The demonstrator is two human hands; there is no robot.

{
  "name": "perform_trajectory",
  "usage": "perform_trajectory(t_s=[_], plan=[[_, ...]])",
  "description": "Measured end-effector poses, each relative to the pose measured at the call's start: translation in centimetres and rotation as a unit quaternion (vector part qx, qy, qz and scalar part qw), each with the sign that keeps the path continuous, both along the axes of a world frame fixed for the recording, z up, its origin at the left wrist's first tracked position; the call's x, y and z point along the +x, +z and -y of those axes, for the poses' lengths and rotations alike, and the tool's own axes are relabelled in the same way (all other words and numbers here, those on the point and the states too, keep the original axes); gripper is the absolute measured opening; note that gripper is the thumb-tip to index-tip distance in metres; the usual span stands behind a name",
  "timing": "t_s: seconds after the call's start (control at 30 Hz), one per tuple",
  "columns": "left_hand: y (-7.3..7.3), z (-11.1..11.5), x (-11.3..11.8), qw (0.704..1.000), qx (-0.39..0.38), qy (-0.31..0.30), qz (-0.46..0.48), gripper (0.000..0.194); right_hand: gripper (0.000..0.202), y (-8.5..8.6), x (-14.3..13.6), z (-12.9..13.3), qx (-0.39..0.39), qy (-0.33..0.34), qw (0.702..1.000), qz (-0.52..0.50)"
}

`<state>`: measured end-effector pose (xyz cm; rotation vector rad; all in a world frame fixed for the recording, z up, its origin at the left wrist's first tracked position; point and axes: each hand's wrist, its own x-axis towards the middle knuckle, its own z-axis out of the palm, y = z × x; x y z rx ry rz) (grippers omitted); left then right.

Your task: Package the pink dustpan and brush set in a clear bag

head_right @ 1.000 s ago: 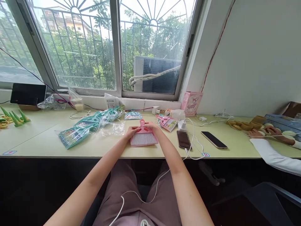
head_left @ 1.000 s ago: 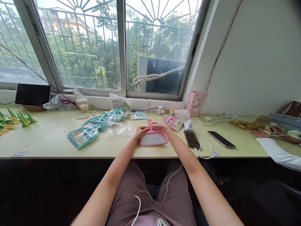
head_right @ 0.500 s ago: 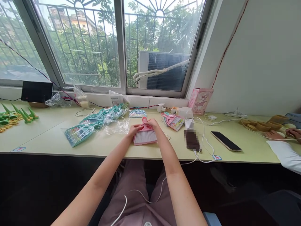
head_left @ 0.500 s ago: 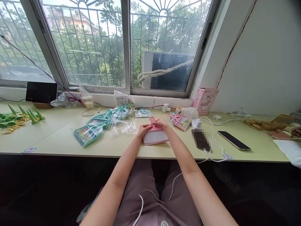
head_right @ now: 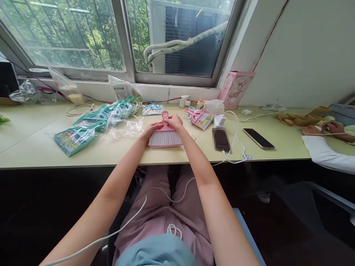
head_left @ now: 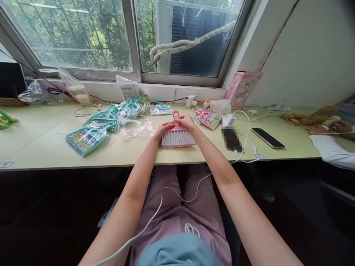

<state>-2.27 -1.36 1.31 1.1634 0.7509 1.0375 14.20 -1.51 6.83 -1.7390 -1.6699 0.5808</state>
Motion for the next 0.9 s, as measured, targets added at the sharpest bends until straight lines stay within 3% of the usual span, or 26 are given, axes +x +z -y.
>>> perform_trajectory(t_s=[0.07, 0.1, 0.2, 0.27, 0.37, 0.4, 0.43, 0.57, 0.73, 0.83, 0.9], plan=[[-0.1, -0.4, -0.3, 0.998, -0.001, -0.06, -0.008, 0.054, 0.034, 0.3, 0.3, 0.3, 0.0, 0.052, 0.998, -0.023], [-0.2, -0.6, -0.5, 0.998, 0.001, -0.062, -0.012, 0.056, 0.036, 0.5, 0.6, 0.4, -0.005, 0.085, 0.996, -0.031], [-0.4, -1.6, -1.3, 0.999, 0.004, 0.029, 0.042, 0.052, 0.041, 1.0, 2.5, 1.2, 0.007, 0.157, 0.984, -0.08], [-0.4, -2.1, -1.9, 0.986, -0.007, 0.114, 0.121, 0.041, 0.045, 0.6, 4.5, 2.4, 0.049, 0.108, 0.988, -0.096], [-0.1, -2.9, -2.2, 0.965, -0.043, 0.183, 0.182, 0.026, 0.038, -1.7, 7.5, 4.8, 0.072, -0.157, 0.985, 0.026], [0.0, -3.0, -2.2, 0.962, -0.045, 0.191, 0.188, 0.026, 0.037, -2.6, 8.1, 5.4, 0.036, -0.195, 0.976, 0.085], [0.0, -3.1, -2.1, 0.963, -0.043, 0.188, 0.187, 0.029, 0.038, -3.5, 8.5, 5.9, 0.005, -0.191, 0.972, 0.14], [-0.1, -2.5, -1.3, 0.978, -0.012, 0.153, 0.14, 0.041, 0.033, -5.4, 7.8, 6.5, 0.016, -0.151, 0.956, 0.252], [-0.1, -1.3, -0.3, 0.988, -0.014, 0.118, 0.099, 0.039, 0.041, -5.4, 6.2, 6.1, -0.005, -0.178, 0.948, 0.263], [-0.2, -1.4, 0.2, 0.99, -0.033, 0.105, 0.091, 0.032, 0.034, -5.6, 6.5, 6.5, 0.008, -0.189, 0.953, 0.238], [-0.4, -1.8, 0.3, 0.991, -0.036, 0.098, 0.077, 0.031, 0.041, -5.7, 6.9, 6.8, 0.02, -0.186, 0.956, 0.225]])
